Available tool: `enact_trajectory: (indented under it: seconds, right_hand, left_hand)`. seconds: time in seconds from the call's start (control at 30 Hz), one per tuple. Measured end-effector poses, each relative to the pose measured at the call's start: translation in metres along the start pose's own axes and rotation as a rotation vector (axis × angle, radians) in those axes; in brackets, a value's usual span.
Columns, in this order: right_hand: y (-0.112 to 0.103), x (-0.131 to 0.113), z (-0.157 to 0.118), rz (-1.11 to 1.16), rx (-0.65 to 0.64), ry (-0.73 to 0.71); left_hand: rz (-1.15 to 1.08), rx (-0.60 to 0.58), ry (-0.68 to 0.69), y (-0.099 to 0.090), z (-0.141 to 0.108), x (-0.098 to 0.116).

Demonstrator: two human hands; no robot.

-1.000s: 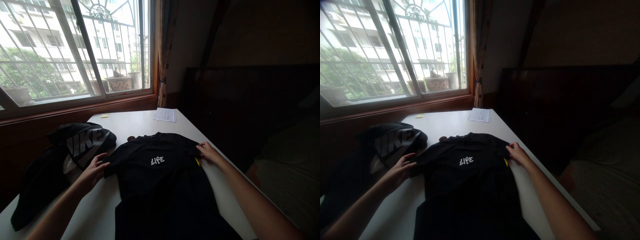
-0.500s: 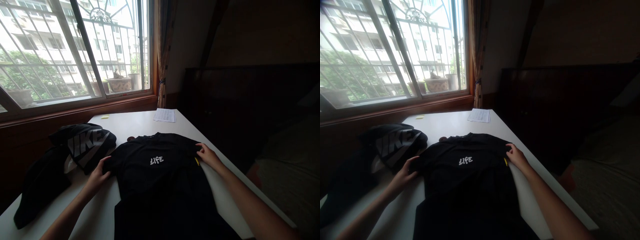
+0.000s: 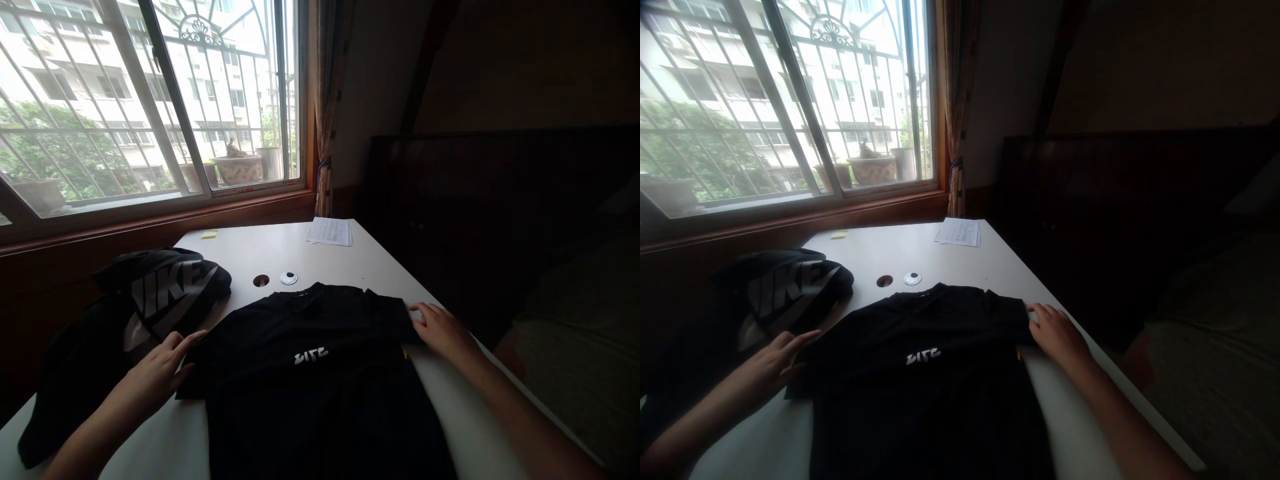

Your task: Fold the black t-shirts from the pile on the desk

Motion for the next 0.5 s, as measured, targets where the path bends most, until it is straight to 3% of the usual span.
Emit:
enact_trajectory:
  seconds: [0.07, 0.17, 0.27, 0.33, 0.5]
  right_hand:
    - [-0.008, -0.034, 0.007, 0.012, 0.051, -0.15]
    - [-0.011, -0.095, 0.022, 0.138, 0.001, -0.347]
    - [-0.001, -0.158, 0.037, 0.257, -0.138, -0.541]
    - [0.013, -0.192, 0.045, 0.311, -0.298, -0.643]
    - [0.046, -0.236, 0.061, 0.273, -0.568, -0.707]
  left_hand:
    - [0.137, 0.049, 0.058, -0.002, 0.015, 0.02]
    - [0.192, 0.052, 0.213, 0.007, 0.047, 0.058]
    - [0.243, 0.051, 0.349, 0.024, 0.083, 0.091]
    - [0.229, 0.011, 0.442, 0.037, 0.104, 0.105]
    - [0.207, -0.137, 0.597, 0.062, 0.142, 0.123]
Point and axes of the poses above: each hand's wrist, its own z-axis towards the middle knuckle, its own y-axis out of the palm, x = y × z, the point moved 4 cm from there along z, towards the middle knuckle
